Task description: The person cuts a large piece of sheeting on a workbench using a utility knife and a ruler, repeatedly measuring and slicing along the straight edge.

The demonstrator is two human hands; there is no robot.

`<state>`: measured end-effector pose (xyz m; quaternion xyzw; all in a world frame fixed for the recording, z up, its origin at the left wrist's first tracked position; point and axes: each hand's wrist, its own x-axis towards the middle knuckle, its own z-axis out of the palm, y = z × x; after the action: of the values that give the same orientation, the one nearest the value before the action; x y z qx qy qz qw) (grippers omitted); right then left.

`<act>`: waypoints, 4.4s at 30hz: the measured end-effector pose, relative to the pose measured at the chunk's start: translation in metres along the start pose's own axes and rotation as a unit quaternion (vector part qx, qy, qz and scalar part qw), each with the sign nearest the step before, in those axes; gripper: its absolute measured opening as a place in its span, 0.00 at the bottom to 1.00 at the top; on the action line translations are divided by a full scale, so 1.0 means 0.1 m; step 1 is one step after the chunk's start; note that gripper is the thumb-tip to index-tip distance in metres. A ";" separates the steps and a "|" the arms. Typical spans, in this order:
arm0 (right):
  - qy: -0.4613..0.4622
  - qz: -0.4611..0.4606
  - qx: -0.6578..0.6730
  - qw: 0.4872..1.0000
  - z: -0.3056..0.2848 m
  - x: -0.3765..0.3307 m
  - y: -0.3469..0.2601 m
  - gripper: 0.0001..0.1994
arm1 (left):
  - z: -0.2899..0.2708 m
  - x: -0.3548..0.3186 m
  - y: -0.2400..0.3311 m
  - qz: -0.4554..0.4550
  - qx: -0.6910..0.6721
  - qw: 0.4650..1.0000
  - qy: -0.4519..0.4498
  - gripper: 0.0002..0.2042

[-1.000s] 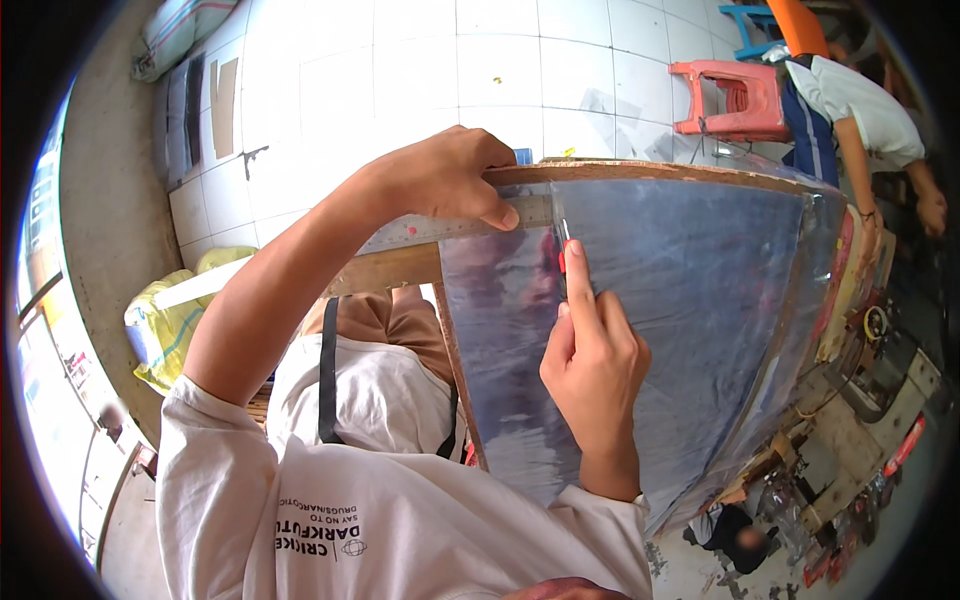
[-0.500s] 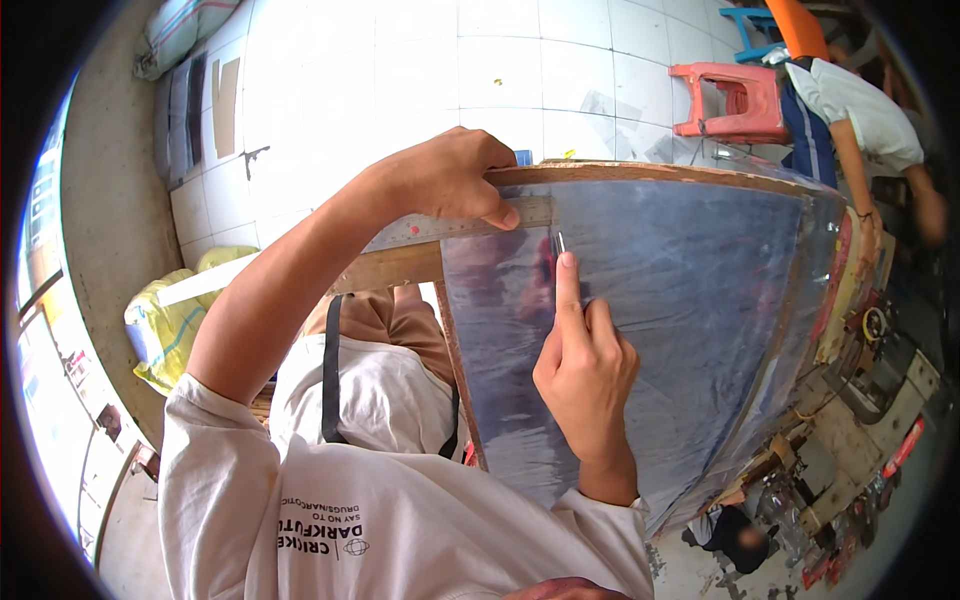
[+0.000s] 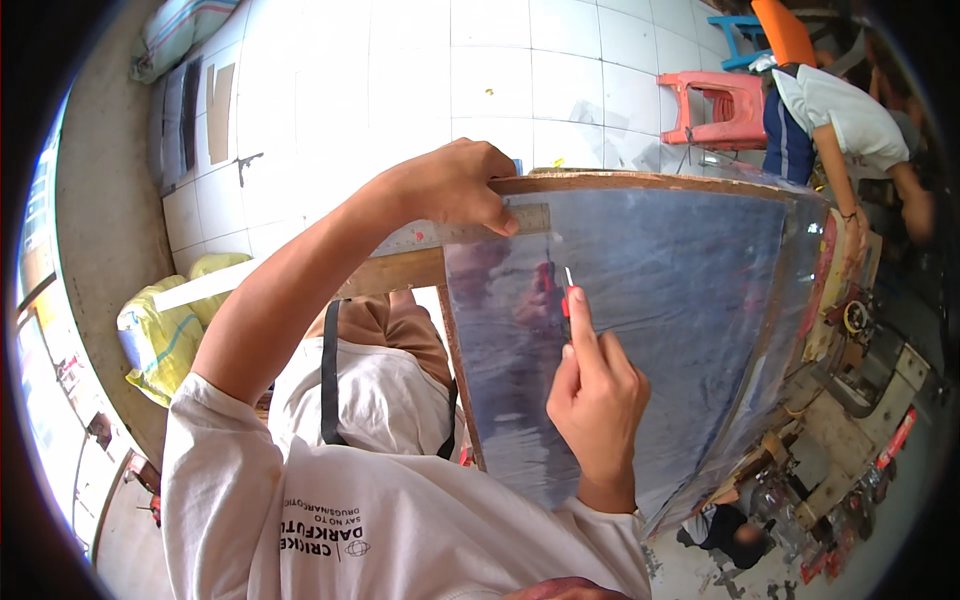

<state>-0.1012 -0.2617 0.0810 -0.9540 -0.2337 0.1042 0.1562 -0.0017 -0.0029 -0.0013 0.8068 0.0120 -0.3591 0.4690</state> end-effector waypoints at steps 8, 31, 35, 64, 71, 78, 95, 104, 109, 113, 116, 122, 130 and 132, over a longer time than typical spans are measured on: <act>0.020 -0.009 -0.012 1.000 0.11 0.26 0.02 0.37 | 0.00 0.01 0.02 0.005 0.004 1.000 -0.004 0.23; -0.004 -0.019 -0.035 0.999 0.09 0.04 -0.01 0.37 | -0.01 -0.02 0.08 -0.013 0.027 1.000 -0.009 0.23; -0.025 0.020 -0.040 0.999 0.09 -0.06 -0.08 0.35 | 0.00 0.00 0.07 -0.008 0.044 0.999 -0.008 0.23; 0.176 0.359 0.221 0.890 0.41 0.80 -0.12 0.22 | -0.05 -0.82 -0.64 0.092 0.123 0.983 0.103 0.19; 0.192 0.335 0.197 0.901 0.46 0.82 -0.08 0.18 | 0.03 -1.23 -1.07 0.114 0.065 0.983 0.131 0.09; 0.290 0.319 0.538 0.724 0.37 0.36 0.05 0.18 | -0.02 -1.21 -1.09 0.089 0.018 0.986 0.139 0.06; 0.566 0.331 0.598 0.462 0.95 -2.71 -1.02 0.16 | -1.02 -2.37 -1.76 0.209 -0.083 0.862 0.454 0.05; 0.616 0.394 0.559 0.392 1.72 -2.73 -2.03 0.08 | -1.46 -2.84 -1.44 0.284 -0.372 0.768 0.437 0.09; 0.509 0.532 0.505 0.450 1.62 -2.63 -2.57 0.11 | -1.48 -3.01 -1.36 0.281 -0.485 0.764 0.318 0.15; 0.466 0.580 0.437 0.506 1.58 -2.53 -2.91 0.10 | -1.21 -3.03 -1.14 0.293 -0.553 0.758 0.185 0.12; 0.482 0.546 0.395 0.559 1.64 -2.51 -3.06 0.08 | -0.93 -2.97 -0.94 0.286 -0.578 0.757 0.104 0.12; 0.452 0.521 0.308 0.655 1.50 -2.44 -3.23 0.10 | -0.16 -2.72 -0.73 0.216 -0.588 0.779 -0.039 0.11; 0.461 0.443 0.327 0.696 1.68 -2.74 -3.05 0.14 | 0.79 -2.54 -0.66 0.147 -0.568 0.801 -0.118 0.12; 0.322 0.497 0.414 0.691 1.68 -2.84 -2.97 0.16 | 0.99 -2.54 -0.63 0.126 -0.564 0.811 -0.088 0.13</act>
<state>-0.5167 -0.1057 0.0632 -0.7446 0.4064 -0.0609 0.5261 -0.2688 0.0374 0.0722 0.3596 0.0692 -0.2963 0.8821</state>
